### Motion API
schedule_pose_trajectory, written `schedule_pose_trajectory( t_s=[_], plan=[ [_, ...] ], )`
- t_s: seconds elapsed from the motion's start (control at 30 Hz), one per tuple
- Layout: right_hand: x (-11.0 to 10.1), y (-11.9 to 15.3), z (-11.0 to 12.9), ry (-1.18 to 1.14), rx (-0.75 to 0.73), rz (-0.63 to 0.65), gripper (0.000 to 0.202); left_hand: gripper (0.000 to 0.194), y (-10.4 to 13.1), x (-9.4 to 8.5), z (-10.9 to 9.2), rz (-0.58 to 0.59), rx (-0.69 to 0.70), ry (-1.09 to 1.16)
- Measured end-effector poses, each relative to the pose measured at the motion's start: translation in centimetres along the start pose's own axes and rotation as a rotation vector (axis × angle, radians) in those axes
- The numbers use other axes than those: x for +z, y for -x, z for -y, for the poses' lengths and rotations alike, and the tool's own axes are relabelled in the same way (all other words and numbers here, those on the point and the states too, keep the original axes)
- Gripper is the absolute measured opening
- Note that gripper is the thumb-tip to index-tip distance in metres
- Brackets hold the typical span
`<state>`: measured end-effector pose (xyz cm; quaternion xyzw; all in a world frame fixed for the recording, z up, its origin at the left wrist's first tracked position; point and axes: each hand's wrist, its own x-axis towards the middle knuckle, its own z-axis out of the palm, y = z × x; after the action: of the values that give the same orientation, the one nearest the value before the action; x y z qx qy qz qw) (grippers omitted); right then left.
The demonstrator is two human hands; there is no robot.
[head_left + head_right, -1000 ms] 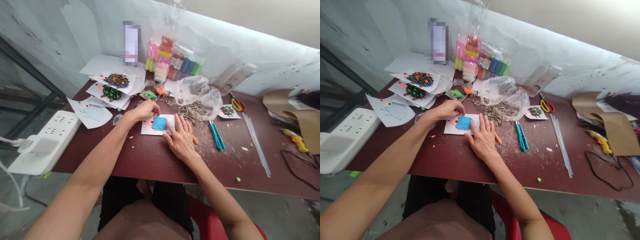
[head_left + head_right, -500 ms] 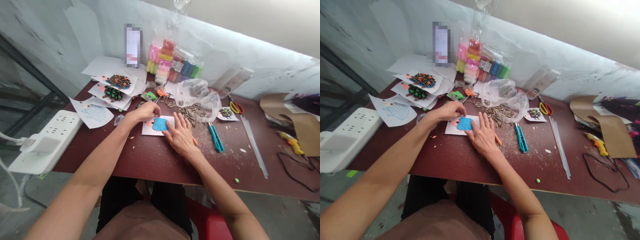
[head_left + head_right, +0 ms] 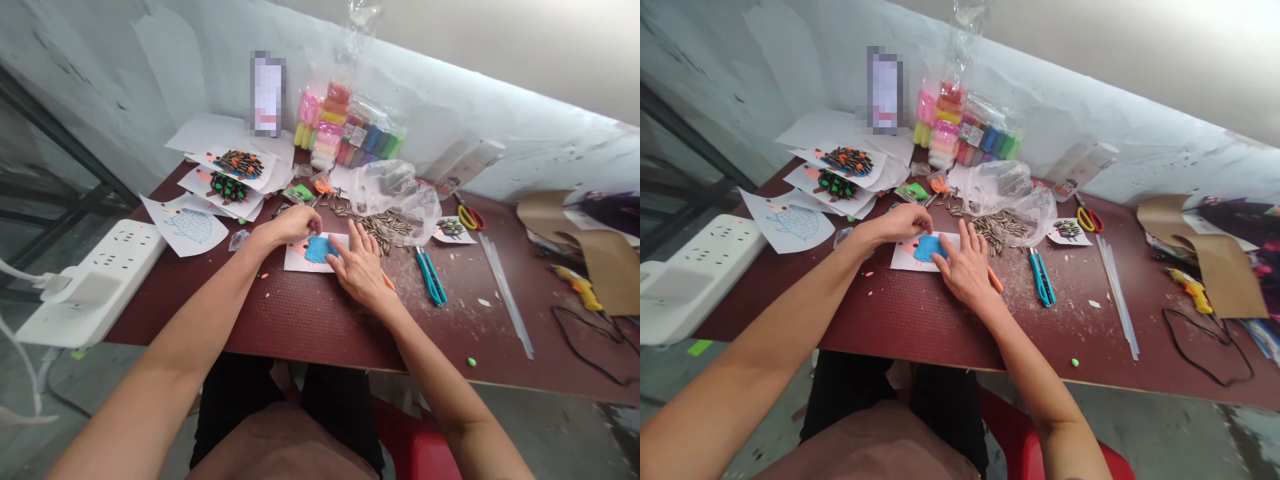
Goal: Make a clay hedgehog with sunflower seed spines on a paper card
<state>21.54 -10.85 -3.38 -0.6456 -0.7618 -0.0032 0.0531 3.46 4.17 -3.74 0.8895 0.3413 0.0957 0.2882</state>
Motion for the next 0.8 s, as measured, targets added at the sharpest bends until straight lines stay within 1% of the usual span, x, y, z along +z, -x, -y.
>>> schedule_pose_trajectory(
  t_s=[0.17,0.37,0.6,0.8],
  plan=[
    [-0.2,0.6,0.4,0.011,-0.053,0.004,0.053,0.036,0.2,-0.1,-0.3,-0.01,-0.034,0.016],
    [-0.6,1.2,0.3,-0.034,-0.17,-0.01,0.041,0.036,0.3,-0.2,-0.7,-0.02,-0.033,0.01],
    [0.0,1.1,-0.1,-0.054,-0.279,-0.067,0.035,0.034,0.2,-0.1,-0.4,-0.018,-0.012,-0.025],
    [0.1,1.2,0.0,-0.087,-0.304,-0.065,0.036,0.034,0.2,0.0,-0.3,-0.011,-0.025,-0.024]
  ],
)
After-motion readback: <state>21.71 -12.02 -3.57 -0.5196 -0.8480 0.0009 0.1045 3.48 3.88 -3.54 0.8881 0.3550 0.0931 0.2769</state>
